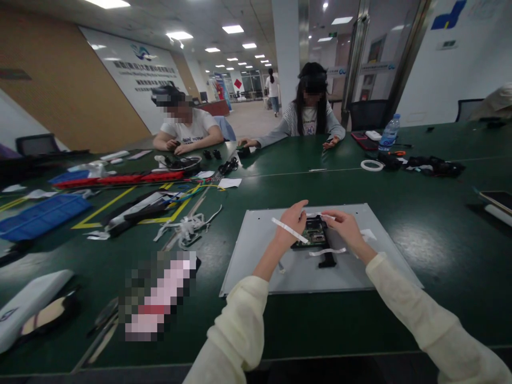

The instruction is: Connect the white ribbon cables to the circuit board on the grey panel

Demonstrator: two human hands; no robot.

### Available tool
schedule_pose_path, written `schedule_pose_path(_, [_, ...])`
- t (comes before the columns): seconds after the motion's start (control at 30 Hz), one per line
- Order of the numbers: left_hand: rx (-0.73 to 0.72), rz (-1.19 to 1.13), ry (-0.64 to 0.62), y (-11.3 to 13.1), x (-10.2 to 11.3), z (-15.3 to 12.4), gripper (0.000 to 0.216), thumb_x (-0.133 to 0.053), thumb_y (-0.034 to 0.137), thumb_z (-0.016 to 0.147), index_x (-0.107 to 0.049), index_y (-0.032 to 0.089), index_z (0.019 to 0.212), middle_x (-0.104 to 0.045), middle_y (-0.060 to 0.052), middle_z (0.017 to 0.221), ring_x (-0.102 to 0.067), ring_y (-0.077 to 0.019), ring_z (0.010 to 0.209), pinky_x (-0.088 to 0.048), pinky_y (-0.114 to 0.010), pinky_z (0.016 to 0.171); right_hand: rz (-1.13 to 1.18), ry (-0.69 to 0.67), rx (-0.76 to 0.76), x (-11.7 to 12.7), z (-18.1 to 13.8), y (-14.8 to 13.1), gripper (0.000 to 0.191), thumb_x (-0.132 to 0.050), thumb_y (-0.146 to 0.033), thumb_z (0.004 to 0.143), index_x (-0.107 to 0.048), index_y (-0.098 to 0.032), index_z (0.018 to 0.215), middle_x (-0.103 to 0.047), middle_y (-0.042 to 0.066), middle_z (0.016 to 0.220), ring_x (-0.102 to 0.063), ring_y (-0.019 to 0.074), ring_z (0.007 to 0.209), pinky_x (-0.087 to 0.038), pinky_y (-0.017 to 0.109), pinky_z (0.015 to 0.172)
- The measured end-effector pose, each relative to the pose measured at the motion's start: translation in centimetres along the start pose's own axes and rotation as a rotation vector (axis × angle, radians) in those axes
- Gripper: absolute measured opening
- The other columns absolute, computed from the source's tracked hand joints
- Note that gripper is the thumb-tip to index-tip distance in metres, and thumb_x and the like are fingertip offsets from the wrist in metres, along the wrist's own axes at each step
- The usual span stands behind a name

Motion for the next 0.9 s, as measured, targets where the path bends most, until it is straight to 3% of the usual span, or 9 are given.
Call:
schedule_pose_path(0.13, [0.059, 0.003, 0.019, -0.7, -1.5, 0.5, 0.036, -0.038, 0.013, 0.090, -0.055, 0.013, 0.123, -0.062, -0.010, 0.124, -0.058, -0.0212, 0.116, -0.045, -0.038, 0.103, -0.090, -0.026, 0.028, -0.5, -0.1, 0.1, 0.029, -0.065, -0.036, 0.074, -0.073, -0.017, 0.094, -0.072, 0.008, 0.097, -0.065, 0.0200, 0.084, -0.049, 0.033, 0.079])
schedule_pose_path(0.43, [0.063, 0.116, -0.158, -3.1, -5.2, -0.9, 0.038, -0.037, 0.015, 0.091, -0.054, 0.012, 0.125, -0.063, -0.011, 0.123, -0.060, -0.0221, 0.112, -0.045, -0.037, 0.100, -0.239, 0.027, 0.025, 0.6, -0.3, 0.3, 0.021, -0.064, -0.030, 0.073, -0.073, -0.018, 0.087, -0.073, 0.007, 0.090, -0.068, 0.0207, 0.082, -0.051, 0.033, 0.079])
schedule_pose_path(0.9, [-0.096, 0.242, -0.209, -2.2, -6.0, -1.1, 0.037, -0.041, 0.008, 0.087, -0.054, 0.014, 0.121, -0.064, -0.012, 0.119, -0.059, -0.0222, 0.112, -0.045, -0.037, 0.098, -0.403, 0.042, 0.081, 0.7, -1.1, -0.7, 0.022, -0.059, -0.032, 0.077, -0.074, -0.019, 0.087, -0.074, 0.006, 0.088, -0.068, 0.0203, 0.077, -0.050, 0.031, 0.075])
Point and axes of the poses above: each hand's wrist, its own z-axis towards the middle knuckle, its own x-axis out of the back of the hand, y = z × x, the point moved 8 cm from there along z, towards the middle knuckle
